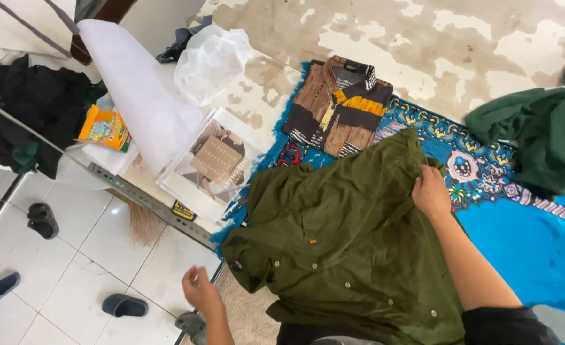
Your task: A person irons a green long-sleeved shirt on a table and then folds it.
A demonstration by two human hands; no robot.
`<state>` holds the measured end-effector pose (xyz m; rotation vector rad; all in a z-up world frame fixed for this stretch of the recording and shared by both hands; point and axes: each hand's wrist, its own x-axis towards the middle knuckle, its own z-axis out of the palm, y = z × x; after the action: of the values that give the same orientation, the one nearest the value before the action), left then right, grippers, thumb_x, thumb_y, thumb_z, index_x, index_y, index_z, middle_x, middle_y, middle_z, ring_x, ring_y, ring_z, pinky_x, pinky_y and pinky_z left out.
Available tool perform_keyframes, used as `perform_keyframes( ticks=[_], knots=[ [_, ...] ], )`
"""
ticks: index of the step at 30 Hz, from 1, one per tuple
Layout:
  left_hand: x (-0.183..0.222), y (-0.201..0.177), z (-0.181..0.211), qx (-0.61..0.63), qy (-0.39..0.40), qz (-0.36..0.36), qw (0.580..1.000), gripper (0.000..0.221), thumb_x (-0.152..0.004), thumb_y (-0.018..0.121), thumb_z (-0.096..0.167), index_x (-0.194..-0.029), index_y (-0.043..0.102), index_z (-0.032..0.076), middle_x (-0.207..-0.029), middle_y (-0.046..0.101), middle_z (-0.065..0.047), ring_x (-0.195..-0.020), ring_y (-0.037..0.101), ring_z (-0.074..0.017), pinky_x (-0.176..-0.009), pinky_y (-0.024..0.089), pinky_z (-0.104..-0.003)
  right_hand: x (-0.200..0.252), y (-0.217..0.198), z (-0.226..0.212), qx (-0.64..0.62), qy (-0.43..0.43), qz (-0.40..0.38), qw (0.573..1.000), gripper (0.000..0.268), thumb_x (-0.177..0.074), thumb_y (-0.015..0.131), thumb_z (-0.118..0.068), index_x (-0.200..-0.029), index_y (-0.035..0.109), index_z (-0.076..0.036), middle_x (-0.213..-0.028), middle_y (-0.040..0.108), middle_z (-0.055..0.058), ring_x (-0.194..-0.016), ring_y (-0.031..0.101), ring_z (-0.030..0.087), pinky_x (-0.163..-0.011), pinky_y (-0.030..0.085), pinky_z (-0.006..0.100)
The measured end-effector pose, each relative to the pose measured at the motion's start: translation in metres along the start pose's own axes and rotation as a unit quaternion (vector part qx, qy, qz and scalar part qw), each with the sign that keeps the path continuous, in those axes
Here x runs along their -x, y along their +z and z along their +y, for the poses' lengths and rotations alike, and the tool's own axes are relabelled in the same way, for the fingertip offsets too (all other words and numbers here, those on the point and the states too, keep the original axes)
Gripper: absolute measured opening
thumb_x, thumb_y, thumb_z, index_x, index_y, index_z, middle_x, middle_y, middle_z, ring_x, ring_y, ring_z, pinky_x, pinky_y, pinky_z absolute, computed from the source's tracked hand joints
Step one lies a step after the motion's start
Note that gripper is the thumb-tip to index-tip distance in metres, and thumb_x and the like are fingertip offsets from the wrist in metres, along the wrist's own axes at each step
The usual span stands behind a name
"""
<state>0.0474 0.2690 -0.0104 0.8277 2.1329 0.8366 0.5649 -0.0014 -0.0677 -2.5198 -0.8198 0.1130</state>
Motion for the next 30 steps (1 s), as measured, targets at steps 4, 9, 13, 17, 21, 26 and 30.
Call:
perform_keyframes(
  ticks=[4,9,13,17,21,26,30],
  knots=[
    [0.023,0.097,0.074,-0.129,0.306,-0.237,0.913,0.040,-0.094,0.067,0.025,-0.130,0.064,0.007,-0.122,0.066,-0.011,-0.107,0.065,-0.0272,-0.093,0.053,-0.044,-0.058,-0.018,-0.076,0.147,0.023,-0.114,0.982,0.079,-0.090,0.050,0.003,-0.164,0.029,-0.014,-0.169,0.025,0.016,-0.136,0.045,0.046,-0.104,0.049,0.056],
    [0.051,0.216,0.092,-0.172,0.511,-0.395,0.744,0.044,-0.101,0.061,0.024,-0.142,0.054,0.012,-0.135,0.057,-0.016,-0.080,0.074,-0.0283,-0.069,0.063,-0.043,-0.070,0.056,-0.014,0.326,-0.135,-0.141,0.925,0.096,-0.085,0.071,-0.015,-0.168,0.023,-0.028,-0.161,0.047,0.002,-0.125,0.061,0.031,-0.096,0.058,0.043],
    [0.069,0.231,0.082,-0.345,0.520,-0.443,0.644,0.067,-0.099,0.063,0.019,-0.159,0.034,0.014,-0.145,0.047,-0.021,-0.088,0.071,-0.0354,-0.068,0.062,-0.045,-0.026,0.060,0.029,0.348,-0.171,-0.043,0.921,0.050,-0.079,0.068,-0.029,-0.129,0.066,-0.031,-0.095,0.067,-0.005,-0.096,0.060,0.020,-0.083,0.048,0.035],
    [0.035,0.246,0.010,-0.302,0.507,-0.416,0.692,0.035,-0.084,0.081,0.024,-0.117,0.073,0.016,-0.100,0.070,-0.006,-0.089,0.073,-0.0270,-0.076,0.061,-0.038,0.056,-0.008,0.043,0.297,0.005,-0.182,0.937,0.050,-0.073,0.077,-0.036,-0.123,0.072,-0.041,-0.106,0.076,-0.005,-0.100,0.075,0.021,-0.084,0.062,0.038],
    [0.067,0.148,0.036,-0.166,0.433,-0.409,0.786,0.032,-0.073,0.087,0.006,-0.104,0.078,0.012,-0.097,0.073,-0.007,-0.089,0.074,-0.0285,-0.079,0.061,-0.035,0.176,-0.064,0.061,0.326,0.145,-0.213,0.909,0.043,-0.076,0.072,-0.039,-0.119,0.074,-0.044,-0.106,0.077,-0.007,-0.097,0.077,0.021,-0.083,0.064,0.038],
    [0.089,0.074,0.000,-0.196,0.216,-0.550,0.782,0.020,-0.085,0.068,-0.009,-0.099,0.064,0.004,-0.115,0.057,-0.009,-0.071,0.084,-0.0284,-0.060,0.059,-0.032,0.340,-0.081,0.112,0.182,0.243,-0.477,0.825,0.038,-0.076,0.066,-0.040,-0.106,0.082,-0.024,-0.130,0.055,-0.004,-0.108,0.076,0.018,-0.105,0.053,0.036],
    [0.147,0.070,0.094,-0.258,0.059,-0.529,0.806,0.049,-0.086,0.054,-0.010,-0.128,0.066,0.012,-0.130,0.072,-0.005,-0.046,0.057,-0.0209,-0.050,0.045,-0.032,0.307,-0.128,0.063,0.036,0.332,-0.557,0.761,0.036,-0.091,0.070,-0.051,-0.116,0.082,-0.028,-0.127,0.080,-0.011,-0.116,0.075,0.006,-0.099,0.054,0.020]
  ],
)
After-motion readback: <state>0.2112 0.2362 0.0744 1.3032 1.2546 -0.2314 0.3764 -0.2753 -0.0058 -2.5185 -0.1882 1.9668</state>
